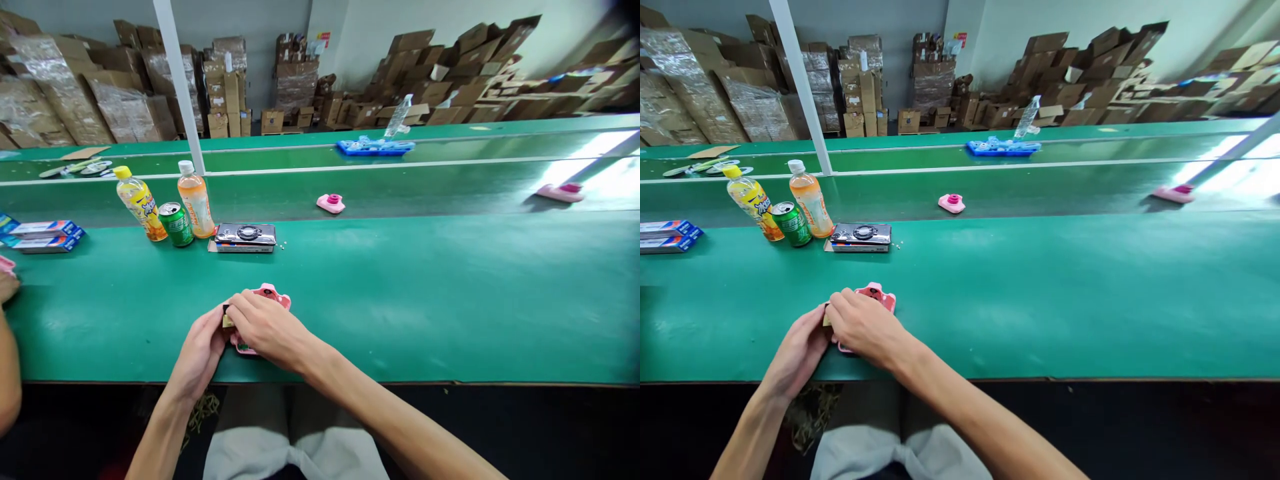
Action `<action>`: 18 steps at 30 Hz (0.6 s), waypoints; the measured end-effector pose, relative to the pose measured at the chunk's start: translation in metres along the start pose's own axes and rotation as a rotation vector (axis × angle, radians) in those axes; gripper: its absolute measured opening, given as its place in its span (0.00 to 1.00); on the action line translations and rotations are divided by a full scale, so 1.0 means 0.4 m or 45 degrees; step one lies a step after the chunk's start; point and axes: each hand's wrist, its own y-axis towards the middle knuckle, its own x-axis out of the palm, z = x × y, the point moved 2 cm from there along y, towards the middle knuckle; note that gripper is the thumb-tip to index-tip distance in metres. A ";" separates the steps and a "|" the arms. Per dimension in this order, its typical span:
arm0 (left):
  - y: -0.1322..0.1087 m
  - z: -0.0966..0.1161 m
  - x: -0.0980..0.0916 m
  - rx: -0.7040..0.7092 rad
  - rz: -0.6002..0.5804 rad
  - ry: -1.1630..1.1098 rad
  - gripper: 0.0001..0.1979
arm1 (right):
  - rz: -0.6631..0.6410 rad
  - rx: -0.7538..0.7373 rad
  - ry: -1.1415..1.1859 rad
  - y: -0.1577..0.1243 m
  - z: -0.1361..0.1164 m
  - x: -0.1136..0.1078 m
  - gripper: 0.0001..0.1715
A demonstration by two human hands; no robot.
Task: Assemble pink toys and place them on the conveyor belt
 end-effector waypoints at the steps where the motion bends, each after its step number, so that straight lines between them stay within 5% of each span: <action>1: 0.000 -0.001 -0.003 0.013 0.041 0.011 0.17 | 0.037 -0.017 -0.009 -0.002 -0.006 -0.001 0.13; 7: -0.003 -0.004 -0.012 -0.027 0.130 0.035 0.25 | 0.146 0.002 0.271 -0.082 -0.080 -0.031 0.19; 11: -0.003 -0.004 -0.009 -0.020 0.104 0.059 0.25 | 0.181 0.178 0.522 -0.141 -0.091 -0.042 0.19; 14: -0.005 -0.007 -0.005 -0.024 0.053 0.142 0.24 | 0.256 0.294 0.533 -0.123 -0.049 -0.036 0.18; 18: -0.008 -0.008 -0.003 0.039 0.008 0.220 0.22 | 0.159 0.304 0.434 -0.055 0.003 -0.023 0.13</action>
